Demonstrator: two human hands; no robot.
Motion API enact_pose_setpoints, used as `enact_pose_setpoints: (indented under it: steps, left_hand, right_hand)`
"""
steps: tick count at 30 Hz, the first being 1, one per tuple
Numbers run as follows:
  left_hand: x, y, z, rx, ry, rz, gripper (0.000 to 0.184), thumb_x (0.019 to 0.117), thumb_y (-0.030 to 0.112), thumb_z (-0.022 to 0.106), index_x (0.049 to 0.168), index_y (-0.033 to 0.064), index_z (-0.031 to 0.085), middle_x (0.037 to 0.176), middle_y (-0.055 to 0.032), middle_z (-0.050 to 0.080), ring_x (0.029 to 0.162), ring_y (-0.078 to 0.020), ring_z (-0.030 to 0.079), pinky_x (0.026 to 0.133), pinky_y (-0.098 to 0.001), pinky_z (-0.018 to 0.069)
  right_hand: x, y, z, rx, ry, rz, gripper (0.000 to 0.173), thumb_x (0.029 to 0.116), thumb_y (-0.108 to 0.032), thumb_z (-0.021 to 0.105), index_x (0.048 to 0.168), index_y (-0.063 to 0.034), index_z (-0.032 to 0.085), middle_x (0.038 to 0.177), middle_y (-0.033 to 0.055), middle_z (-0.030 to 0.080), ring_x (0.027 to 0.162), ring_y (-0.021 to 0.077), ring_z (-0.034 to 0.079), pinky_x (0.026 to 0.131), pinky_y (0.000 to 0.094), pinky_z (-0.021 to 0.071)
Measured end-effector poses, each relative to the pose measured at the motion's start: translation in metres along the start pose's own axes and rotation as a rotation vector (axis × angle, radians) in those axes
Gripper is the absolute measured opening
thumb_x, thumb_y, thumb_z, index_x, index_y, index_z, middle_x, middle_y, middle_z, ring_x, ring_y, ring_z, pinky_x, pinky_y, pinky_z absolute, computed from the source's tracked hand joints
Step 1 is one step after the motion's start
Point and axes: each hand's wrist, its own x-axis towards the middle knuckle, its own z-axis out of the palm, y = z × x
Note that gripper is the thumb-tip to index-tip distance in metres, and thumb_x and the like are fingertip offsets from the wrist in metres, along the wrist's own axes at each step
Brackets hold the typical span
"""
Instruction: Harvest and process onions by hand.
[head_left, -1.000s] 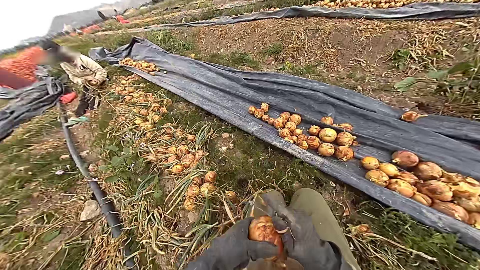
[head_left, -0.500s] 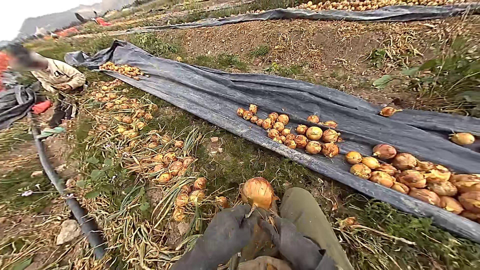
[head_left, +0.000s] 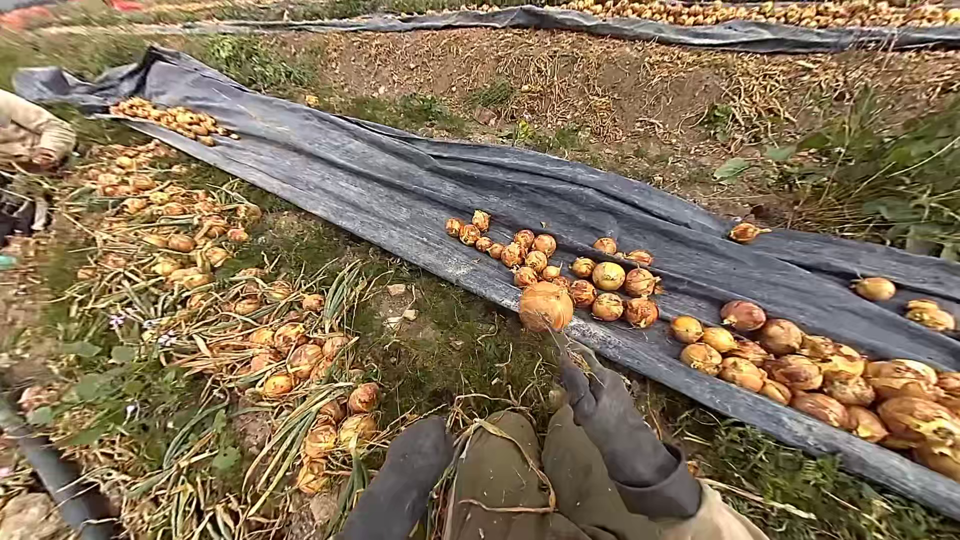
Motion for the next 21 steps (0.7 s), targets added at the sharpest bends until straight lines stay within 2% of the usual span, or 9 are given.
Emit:
enact_pose_setpoints:
  steps: [3, 5, 7, 10, 12, 14, 17, 18, 21]
  left_hand:
    - [0.092, -0.025, 0.025, -0.071, 0.267, 0.2, 0.04, 0.1039, 0.028, 0.048, 0.138, 0.0153, 0.063, 0.141, -0.0131, 0.061, 0.131, -0.0319, 0.059, 0.107, -0.0548, 0.05]
    - [0.14, -0.034, 0.038, -0.135, 0.269, 0.317, 0.033, 0.1033, 0.02, 0.049, 0.128, 0.0087, 0.068, 0.132, -0.0165, 0.066, 0.127, -0.0327, 0.061, 0.109, -0.0534, 0.0475]
    - [0.164, -0.045, 0.05, 0.127, 0.133, 0.195, 0.034, 0.093, 0.025, 0.062, 0.12, 0.0068, 0.07, 0.128, -0.019, 0.067, 0.122, -0.0391, 0.063, 0.099, -0.0619, 0.052]
    - [0.179, -0.08, 0.084, 0.279, 0.003, 0.046, 0.057, 0.0813, 0.028, 0.076, 0.133, 0.0078, 0.063, 0.132, -0.0231, 0.064, 0.119, -0.0459, 0.063, 0.092, -0.0696, 0.0528]
    - [0.175, -0.091, 0.101, 0.244, 0.054, 0.028, 0.07, 0.0814, 0.022, 0.078, 0.146, 0.0124, 0.053, 0.141, -0.0262, 0.057, 0.121, -0.0496, 0.06, 0.092, -0.0701, 0.0525]
    - [0.164, -0.093, 0.106, 0.187, 0.139, 0.021, 0.077, 0.0789, 0.029, 0.078, 0.15, 0.0184, 0.05, 0.141, -0.0224, 0.058, 0.121, -0.047, 0.061, 0.091, -0.0684, 0.0536]
    - [0.127, -0.095, 0.093, -0.105, 0.267, 0.122, 0.085, 0.0751, 0.049, 0.078, 0.149, 0.0192, 0.05, 0.135, -0.0149, 0.065, 0.125, -0.0349, 0.062, 0.103, -0.0582, 0.0516]
    - [0.104, -0.095, 0.089, -0.313, 0.311, 0.197, 0.084, 0.0769, 0.048, 0.081, 0.149, 0.0177, 0.05, 0.135, -0.0133, 0.064, 0.125, -0.0295, 0.062, 0.107, -0.0528, 0.0508]
    - [0.021, -0.078, 0.075, -0.83, 0.379, 0.433, 0.082, 0.0763, 0.042, 0.087, 0.147, 0.0244, 0.05, 0.133, -0.0044, 0.064, 0.116, -0.014, 0.066, 0.099, -0.0394, 0.0579]
  right_hand:
    - [0.029, 0.009, -0.002, 0.003, 0.119, 0.112, 0.064, 0.0998, -0.067, 0.041, 0.151, -0.0293, 0.049, 0.089, 0.0074, 0.071, 0.068, 0.0228, 0.067, 0.066, 0.0503, 0.0586]
    - [0.015, 0.027, 0.009, 0.049, 0.066, 0.223, 0.06, 0.1005, -0.066, 0.042, 0.15, -0.033, 0.049, 0.079, 0.0046, 0.067, 0.056, 0.0203, 0.063, 0.056, 0.0454, 0.0582]
    - [-0.015, 0.041, 0.024, 0.122, -0.065, 0.329, 0.054, 0.1021, -0.061, 0.044, 0.147, -0.0337, 0.053, 0.08, 0.0042, 0.066, 0.055, 0.0193, 0.061, 0.053, 0.0417, 0.0565]
    - [-0.07, 0.051, 0.036, 0.071, -0.213, 0.409, 0.054, 0.1024, -0.059, 0.046, 0.142, -0.0243, 0.059, 0.108, 0.0059, 0.072, 0.09, 0.0189, 0.07, 0.081, 0.0449, 0.0582]
    - [-0.094, 0.043, 0.03, 0.033, -0.304, 0.446, 0.057, 0.1016, -0.06, 0.047, 0.14, -0.0207, 0.061, 0.119, 0.0076, 0.072, 0.111, 0.0208, 0.068, 0.097, 0.0476, 0.0534]
    - [-0.105, 0.04, 0.025, -0.026, -0.391, 0.426, 0.062, 0.1002, -0.064, 0.045, 0.14, -0.0203, 0.062, 0.129, 0.0094, 0.069, 0.124, 0.0246, 0.063, 0.108, 0.0511, 0.0472]
    - [-0.107, 0.039, 0.022, -0.094, -0.444, 0.303, 0.058, 0.1038, -0.061, 0.038, 0.143, -0.0245, 0.06, 0.131, 0.0062, 0.069, 0.125, 0.0223, 0.063, 0.108, 0.0496, 0.0476]
    - [-0.108, 0.043, 0.026, -0.105, -0.44, 0.233, 0.056, 0.1048, -0.06, 0.037, 0.143, -0.026, 0.059, 0.129, 0.0041, 0.069, 0.121, 0.0192, 0.065, 0.105, 0.0474, 0.0504]
    - [-0.105, 0.031, 0.036, -0.066, -0.456, 0.138, 0.055, 0.1038, -0.059, 0.042, 0.146, -0.026, 0.057, 0.13, 0.004, 0.069, 0.121, 0.0178, 0.065, 0.105, 0.0463, 0.0509]
